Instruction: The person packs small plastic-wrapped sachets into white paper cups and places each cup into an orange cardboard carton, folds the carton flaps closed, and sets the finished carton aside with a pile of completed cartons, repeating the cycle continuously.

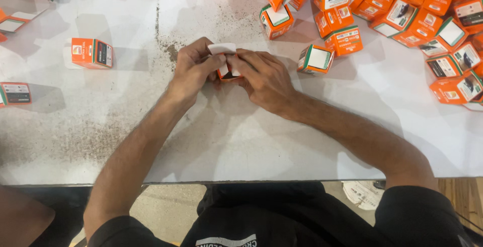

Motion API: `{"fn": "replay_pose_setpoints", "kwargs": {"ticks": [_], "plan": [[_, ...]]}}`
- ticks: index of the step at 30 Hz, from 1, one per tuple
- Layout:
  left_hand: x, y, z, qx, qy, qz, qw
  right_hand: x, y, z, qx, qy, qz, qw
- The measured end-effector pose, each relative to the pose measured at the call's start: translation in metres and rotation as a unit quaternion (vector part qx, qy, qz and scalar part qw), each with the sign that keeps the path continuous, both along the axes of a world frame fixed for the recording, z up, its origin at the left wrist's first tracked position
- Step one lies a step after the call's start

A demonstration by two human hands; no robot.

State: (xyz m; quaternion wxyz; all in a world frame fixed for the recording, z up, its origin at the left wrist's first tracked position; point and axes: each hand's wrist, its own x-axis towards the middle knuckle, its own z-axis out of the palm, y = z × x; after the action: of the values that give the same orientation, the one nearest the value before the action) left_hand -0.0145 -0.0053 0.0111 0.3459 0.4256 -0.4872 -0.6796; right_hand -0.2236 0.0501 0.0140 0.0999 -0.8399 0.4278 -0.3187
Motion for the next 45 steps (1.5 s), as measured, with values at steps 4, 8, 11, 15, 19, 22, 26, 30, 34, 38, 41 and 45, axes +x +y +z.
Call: {"fn": "replay_pose_setpoints", "kwargs": {"ticks": [4,8,11,15,19,22,26,30,34,38,41,45], "plan": [[-0.009,0.008,0.001,-0.224,-0.210,0.014,0.952,-0.001,0.002,-0.002,-0.019,-0.025,0.006,0.999],[-0.009,0.026,0.008,-0.486,-0.144,0.012,0.862,-0.001,0.003,-0.005,-0.034,-0.027,0.003,0.999],[-0.003,0.035,0.006,-0.553,-0.165,-0.030,0.816,-0.002,0.002,-0.006,0.059,-0.064,-0.024,0.996],[0.004,0.035,-0.003,-0.532,-0.201,-0.032,0.822,-0.002,0.001,-0.007,0.027,-0.068,-0.007,0.997],[0.004,0.033,-0.006,-0.510,-0.167,-0.016,0.844,-0.002,0.002,-0.006,0.029,-0.071,-0.004,0.997],[0.001,0.031,-0.002,-0.534,-0.174,-0.017,0.828,-0.003,0.003,-0.008,0.044,-0.067,-0.011,0.997],[0.002,0.035,-0.002,-0.571,-0.177,-0.056,0.800,-0.005,0.002,-0.011,0.066,-0.056,-0.021,0.996],[0.008,0.039,-0.014,-0.589,-0.242,-0.061,0.769,-0.002,0.004,-0.010,0.036,-0.073,-0.002,0.997],[0.004,-0.001,-0.027,-0.499,-0.299,-0.017,0.813,-0.006,0.021,-0.001,-0.058,0.050,0.001,0.997],[-0.050,-0.081,-0.040,-0.494,-0.235,0.123,0.828,-0.042,0.039,0.008,-0.106,0.265,-0.035,0.958],[-0.121,-0.120,-0.053,-0.460,-0.281,0.169,0.825,-0.075,0.031,0.010,-0.087,0.283,-0.132,0.946],[-0.185,-0.141,-0.057,-0.504,-0.363,0.174,0.764,-0.115,0.005,0.007,-0.109,0.289,-0.200,0.930]]}}
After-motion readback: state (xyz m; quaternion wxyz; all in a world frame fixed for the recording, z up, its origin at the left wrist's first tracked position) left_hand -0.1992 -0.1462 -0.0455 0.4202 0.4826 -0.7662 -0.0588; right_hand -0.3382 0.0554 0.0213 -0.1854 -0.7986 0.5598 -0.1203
